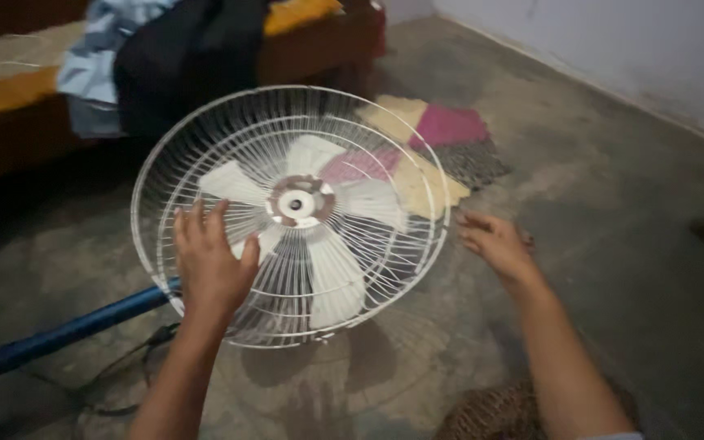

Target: The person reassembles an electric fan by attaching the front wire cage to the fan head and securing it with a central cap. The person uses both hands to align the cage and then screws the cap clockwise to lock it in place.

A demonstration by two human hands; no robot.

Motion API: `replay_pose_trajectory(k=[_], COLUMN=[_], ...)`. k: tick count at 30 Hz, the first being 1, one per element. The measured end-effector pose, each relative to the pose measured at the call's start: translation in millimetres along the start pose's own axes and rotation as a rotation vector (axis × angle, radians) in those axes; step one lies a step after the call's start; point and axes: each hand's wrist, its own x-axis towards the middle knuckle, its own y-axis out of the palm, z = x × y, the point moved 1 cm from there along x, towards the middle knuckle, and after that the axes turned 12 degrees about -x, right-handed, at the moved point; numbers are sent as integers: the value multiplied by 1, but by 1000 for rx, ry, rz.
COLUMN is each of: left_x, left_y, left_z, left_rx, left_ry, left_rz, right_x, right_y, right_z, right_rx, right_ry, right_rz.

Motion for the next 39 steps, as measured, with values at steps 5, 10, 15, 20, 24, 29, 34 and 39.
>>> replay_pose_trajectory(k=[5,10,15,20,24,29,34,39], left_x=[1,3,8,7,1,1,3,-14], left_y=[61,117,148,149,143,127,100,99], left_z=[-51,-84,-81,-64,-55,-46,-67,-117], left_rx=[-12,46,169,165,79,-108,-276,-733], left_ry=[170,177,3,9,166,78,165,220], left_rz=[153,351,546,605,498,412,315,421], right_x=[11,33,74,104,88,28,-23,-70], right_y=[-36,-53,-52,-33,-9,6,28,108], right_z=[-58,-121,-169,-153,-76,39,119,150], right_rx=[-398,-802,-1076,-1149,-852,-632,145,538], right_ry=[-94,-186,-240,-52,-494,-744,-659,-396], right_rz=[-301,-447,-475,-358,-575,-760,-537,74])
